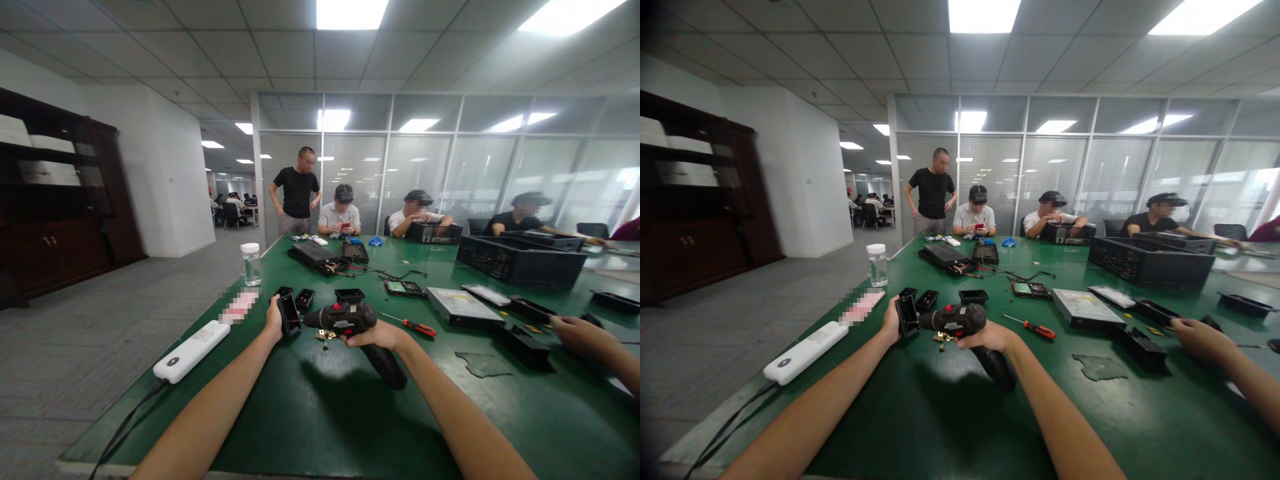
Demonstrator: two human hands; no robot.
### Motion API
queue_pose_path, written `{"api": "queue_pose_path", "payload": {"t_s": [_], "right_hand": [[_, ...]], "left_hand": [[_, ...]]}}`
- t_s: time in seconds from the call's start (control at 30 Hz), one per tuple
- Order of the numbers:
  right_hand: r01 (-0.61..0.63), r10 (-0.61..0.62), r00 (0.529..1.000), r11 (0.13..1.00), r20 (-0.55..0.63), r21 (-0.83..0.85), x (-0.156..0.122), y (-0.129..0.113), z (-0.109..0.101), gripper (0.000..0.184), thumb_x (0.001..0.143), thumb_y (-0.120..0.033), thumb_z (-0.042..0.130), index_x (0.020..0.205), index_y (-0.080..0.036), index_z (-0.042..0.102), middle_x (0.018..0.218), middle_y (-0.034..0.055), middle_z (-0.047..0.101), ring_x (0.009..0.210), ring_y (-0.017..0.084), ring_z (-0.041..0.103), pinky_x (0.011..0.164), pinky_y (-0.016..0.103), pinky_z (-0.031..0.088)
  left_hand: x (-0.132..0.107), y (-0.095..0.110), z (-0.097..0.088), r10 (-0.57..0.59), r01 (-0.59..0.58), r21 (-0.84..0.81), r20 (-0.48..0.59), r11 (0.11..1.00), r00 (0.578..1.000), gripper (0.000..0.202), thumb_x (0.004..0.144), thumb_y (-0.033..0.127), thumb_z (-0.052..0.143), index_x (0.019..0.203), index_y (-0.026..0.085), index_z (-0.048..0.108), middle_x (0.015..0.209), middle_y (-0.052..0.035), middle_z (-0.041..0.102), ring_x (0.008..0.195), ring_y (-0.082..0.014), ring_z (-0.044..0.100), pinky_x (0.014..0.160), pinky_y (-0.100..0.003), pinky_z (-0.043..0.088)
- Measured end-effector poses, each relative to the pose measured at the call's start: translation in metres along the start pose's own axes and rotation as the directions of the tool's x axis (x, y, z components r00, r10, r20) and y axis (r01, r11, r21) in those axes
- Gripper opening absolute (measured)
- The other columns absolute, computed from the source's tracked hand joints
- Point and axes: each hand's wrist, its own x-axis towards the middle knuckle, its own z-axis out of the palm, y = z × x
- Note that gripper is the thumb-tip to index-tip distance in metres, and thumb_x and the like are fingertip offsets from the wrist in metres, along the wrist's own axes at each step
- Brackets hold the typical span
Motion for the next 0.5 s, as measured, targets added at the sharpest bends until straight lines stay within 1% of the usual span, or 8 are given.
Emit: {"api": "queue_pose_path", "payload": {"t_s": [0.1,0.3,0.5], "right_hand": [[0.011,-0.014,0.995,0.999,0.102,0.035,-0.0018,-0.0032,-0.0013,0.021,0.064,-0.026,0.054,0.084,-0.020,0.055,0.085,0.0036,0.054,0.080,0.016,0.049,0.074,0.026,0.037],[0.049,-0.054,0.993,0.998,0.103,0.047,-0.0034,-0.0087,-0.0017,0.018,0.064,-0.025,0.054,0.081,-0.022,0.057,0.082,0.0049,0.056,0.078,0.016,0.050,0.070,0.026,0.039],[0.021,-0.025,0.996,0.999,0.088,0.047,-0.0030,-0.0095,-0.0006,0.021,0.062,-0.027,0.055,0.082,-0.024,0.057,0.086,0.0047,0.055,0.081,0.018,0.049,0.073,0.027,0.038]], "left_hand": [[-0.0003,0.0004,0.0003,0.003,-0.003,0.006,0.008,1.000,1.000,0.033,0.065,0.044,0.042,0.069,0.013,0.051,0.049,-0.0031,0.054,0.046,-0.0189,0.056,0.041,-0.031,0.044],[-0.0009,0.0018,-0.0002,0.001,-0.002,0.014,0.013,1.000,1.000,0.033,0.064,0.044,0.043,0.068,0.012,0.051,0.049,-0.0037,0.054,0.046,-0.0193,0.056,0.041,-0.031,0.044],[-0.0009,0.0012,0.0002,0.002,-0.002,0.006,0.009,1.000,1.000,0.033,0.065,0.043,0.042,0.068,0.012,0.052,0.049,-0.0045,0.055,0.047,-0.0199,0.056,0.042,-0.032,0.044]]}}
